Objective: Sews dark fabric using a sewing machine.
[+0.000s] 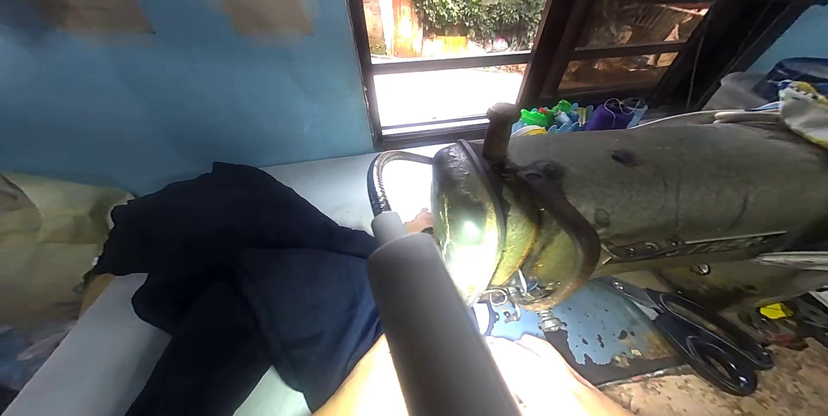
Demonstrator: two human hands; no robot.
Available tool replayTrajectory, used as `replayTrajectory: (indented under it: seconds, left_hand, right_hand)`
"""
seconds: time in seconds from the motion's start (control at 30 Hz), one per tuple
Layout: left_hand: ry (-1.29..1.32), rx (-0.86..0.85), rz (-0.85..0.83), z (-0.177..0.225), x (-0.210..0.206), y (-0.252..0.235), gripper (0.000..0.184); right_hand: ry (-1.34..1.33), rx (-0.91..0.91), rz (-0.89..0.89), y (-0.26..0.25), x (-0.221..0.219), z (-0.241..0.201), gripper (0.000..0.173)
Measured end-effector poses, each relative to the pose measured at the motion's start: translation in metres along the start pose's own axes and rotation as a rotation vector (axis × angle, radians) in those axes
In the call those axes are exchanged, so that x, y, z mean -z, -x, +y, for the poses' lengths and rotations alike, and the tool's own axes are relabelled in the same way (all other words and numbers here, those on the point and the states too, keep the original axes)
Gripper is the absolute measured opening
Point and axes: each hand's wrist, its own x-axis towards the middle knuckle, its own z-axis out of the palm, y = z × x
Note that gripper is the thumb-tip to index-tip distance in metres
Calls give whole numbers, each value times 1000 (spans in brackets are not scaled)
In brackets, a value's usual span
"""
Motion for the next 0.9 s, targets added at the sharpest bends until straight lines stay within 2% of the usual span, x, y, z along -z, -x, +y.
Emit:
replayTrajectory:
  seconds: [0.1,0.17,0.33,0.4,0.53,0.63,0.67,0.73,0.8,0.9]
  left_hand:
    - [-91,-55,83,-7,-12,2,40]
    - [-80,-51,100,-13,-20,4,42]
    - [-11,22,-53,-15,-11,1,44]
    - [17,47,-64,-13,-5,-3,45]
    - [97,165,-170,-1,17,-15,47]
    - [145,241,-204,8,29,-23,47]
    - [126,204,-161,5,28,-22,44]
    - [-31,17,43,-16,7,-11,35]
    - [-55,-142,182,-34,-4,-4,29]
    - [108,-247,90,-21,9,0,40]
  right_hand:
    - [-58,-49,-135,-20,43,-14,26]
    - [-111,-85,-173,-23,49,-17,26]
    - [-127,-97,-196,-25,48,-15,28]
    - [-158,-120,-209,-27,47,-13,28]
    - [-189,-122,-267,-31,50,-10,28]
    - [-142,-94,-232,-32,46,-8,25]
    - [-134,-82,-210,-31,44,-6,23]
    - [-139,-59,-179,-29,42,-3,21]
    - [-141,-32,-166,-27,39,4,19]
    - [-218,-29,-130,-27,36,15,23]
